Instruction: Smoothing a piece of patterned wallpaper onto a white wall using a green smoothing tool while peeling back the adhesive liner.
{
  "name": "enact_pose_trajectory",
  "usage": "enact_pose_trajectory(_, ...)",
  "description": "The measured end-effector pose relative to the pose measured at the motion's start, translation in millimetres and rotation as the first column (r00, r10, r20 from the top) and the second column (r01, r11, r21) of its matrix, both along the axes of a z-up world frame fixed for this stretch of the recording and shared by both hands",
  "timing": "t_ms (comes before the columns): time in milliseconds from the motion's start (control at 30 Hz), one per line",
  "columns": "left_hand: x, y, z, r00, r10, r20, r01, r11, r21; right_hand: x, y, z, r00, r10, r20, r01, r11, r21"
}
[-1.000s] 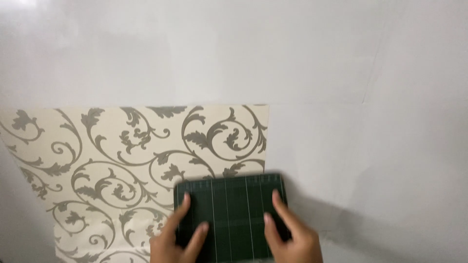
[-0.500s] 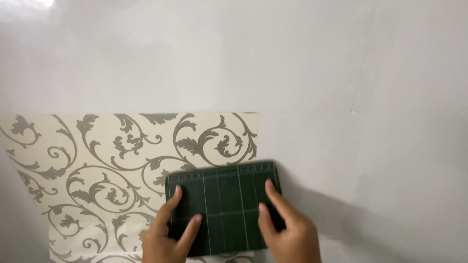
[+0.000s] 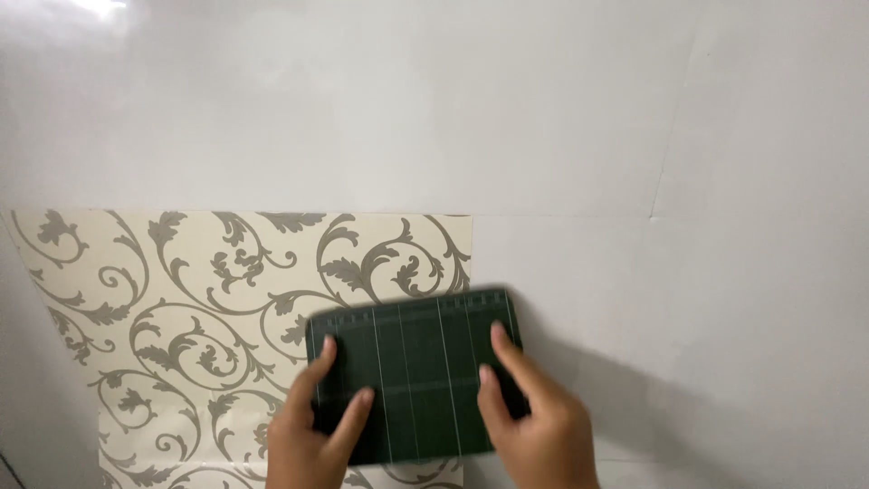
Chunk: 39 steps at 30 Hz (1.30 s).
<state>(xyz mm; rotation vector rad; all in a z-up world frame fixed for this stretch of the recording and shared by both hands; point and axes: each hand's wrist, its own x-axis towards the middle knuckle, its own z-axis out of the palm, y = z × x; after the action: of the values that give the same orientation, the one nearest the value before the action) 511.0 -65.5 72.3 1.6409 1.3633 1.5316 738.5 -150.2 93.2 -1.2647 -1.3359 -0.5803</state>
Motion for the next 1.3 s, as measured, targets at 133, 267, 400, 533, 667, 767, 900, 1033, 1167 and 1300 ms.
enact_pose_trajectory(133,10,-17,-25,0.998,0.069,-0.010,-0.070,0.979,-0.192,-10,-8,-44,0.981,-0.039,-0.190,0.042,0.999,0.008)
enact_pose_trajectory(267,3,-22,-49,0.996,0.083,-0.020,-0.085,0.971,-0.223,-14,-18,-71,0.960,-0.027,-0.280,0.010,0.998,-0.059)
enact_pose_trajectory(400,-12,-18,-17,0.977,0.153,-0.150,-0.152,0.988,0.020,-20,-34,-16,0.949,-0.011,-0.316,0.011,1.000,-0.001)
enact_pose_trajectory(533,-19,-21,64,0.986,0.012,-0.166,0.001,0.997,0.079,-13,-26,44,0.997,0.044,-0.056,-0.043,0.999,0.017)
enact_pose_trajectory(667,-16,-18,104,0.999,-0.042,-0.032,0.043,0.998,0.056,-14,0,74,0.997,0.044,0.059,-0.046,0.999,0.027)
enact_pose_trajectory(767,-7,4,75,0.989,-0.139,0.058,0.139,0.990,0.016,-5,21,60,0.994,0.017,0.108,-0.028,0.994,0.105)
enact_pose_trajectory(900,-13,16,21,0.987,-0.141,0.078,0.139,0.990,0.038,-11,11,14,0.999,0.029,-0.028,-0.030,0.999,-0.016)
enact_pose_trajectory(1033,-17,19,-30,0.997,-0.001,-0.076,-0.002,0.999,-0.033,-29,2,-34,0.985,-0.064,-0.162,0.066,0.998,0.009)
enact_pose_trajectory(1167,-27,11,-48,0.998,0.038,-0.051,-0.033,0.995,0.089,-53,-17,-43,0.909,-0.111,-0.403,0.065,0.990,-0.125)
enact_pose_trajectory(1300,-48,16,-2,0.994,-0.016,-0.112,0.026,0.995,0.091,-59,-19,2,0.948,-0.115,-0.295,0.108,0.993,-0.041)
